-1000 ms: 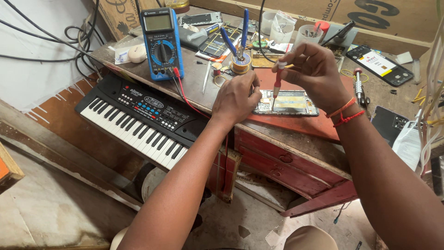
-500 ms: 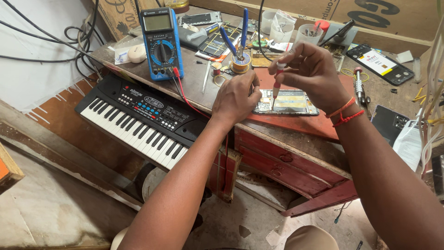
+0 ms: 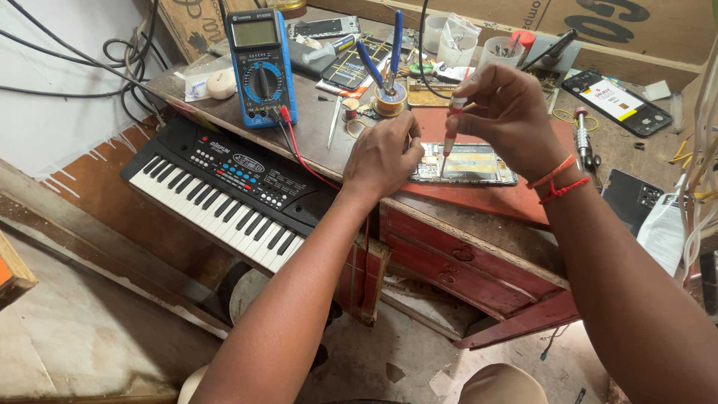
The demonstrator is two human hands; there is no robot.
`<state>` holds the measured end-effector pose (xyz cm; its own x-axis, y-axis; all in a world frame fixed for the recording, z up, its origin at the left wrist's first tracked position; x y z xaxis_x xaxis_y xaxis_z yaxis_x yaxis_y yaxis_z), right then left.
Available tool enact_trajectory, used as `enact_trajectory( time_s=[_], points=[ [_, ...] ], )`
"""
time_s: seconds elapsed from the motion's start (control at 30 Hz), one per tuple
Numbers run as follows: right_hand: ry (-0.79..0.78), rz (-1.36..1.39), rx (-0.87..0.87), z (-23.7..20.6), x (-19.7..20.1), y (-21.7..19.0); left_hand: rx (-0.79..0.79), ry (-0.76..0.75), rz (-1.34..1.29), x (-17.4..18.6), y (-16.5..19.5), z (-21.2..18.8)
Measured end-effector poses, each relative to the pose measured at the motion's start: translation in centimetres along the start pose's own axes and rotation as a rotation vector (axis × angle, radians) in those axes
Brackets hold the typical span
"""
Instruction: The person holds a disassembled smartphone on a red mat and uses a red-handled screwdriver to work on its internal board, steadying the phone with the other hand. They reposition the phone and continue prying and adjusting components on the board throughout the clip.
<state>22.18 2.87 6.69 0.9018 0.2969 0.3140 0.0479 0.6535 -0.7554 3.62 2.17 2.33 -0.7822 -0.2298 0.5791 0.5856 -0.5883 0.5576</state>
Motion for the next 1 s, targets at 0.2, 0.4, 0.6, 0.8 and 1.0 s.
enact_trajectory(
  time_s=[0.2, 0.4, 0.6, 0.8, 1.0],
  points=[
    [-0.065, 0.206, -0.118, -0.3, -0.4, -0.1, -0.005, -0.007, 0.005, 0.1, 0.1, 0.0],
    [-0.064, 0.141, -0.023, -0.1, -0.1, -0.7, 0.016, -0.013, -0.005, 0.1, 0.1, 0.0],
    [-0.095, 0.244, -0.125, -0.3, -0.6, 0.1, 0.008, -0.013, -0.011, 0.0, 0.0, 0.0],
    [-0.041, 0.138, -0.057, -0.1, 0.3, -0.4, -0.027, 0.001, -0.005, 0.0, 0.1, 0.0],
    [-0.11, 0.24, -0.071, -0.1, -0.6, -0.3, -0.022, -0.001, -0.016, 0.1, 0.1, -0.1]
  ],
)
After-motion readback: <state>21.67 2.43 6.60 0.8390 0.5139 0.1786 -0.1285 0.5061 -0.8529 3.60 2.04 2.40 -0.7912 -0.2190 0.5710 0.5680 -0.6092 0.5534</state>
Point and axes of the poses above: each hand's wrist, its own z-axis towards the middle knuckle, its own x-axis out of the back of the hand, y = z × x, the point moved 5 cm from there along z, towards the middle knuckle, and after that the axes turned 8 degrees about -z, right-handed, at the moved point
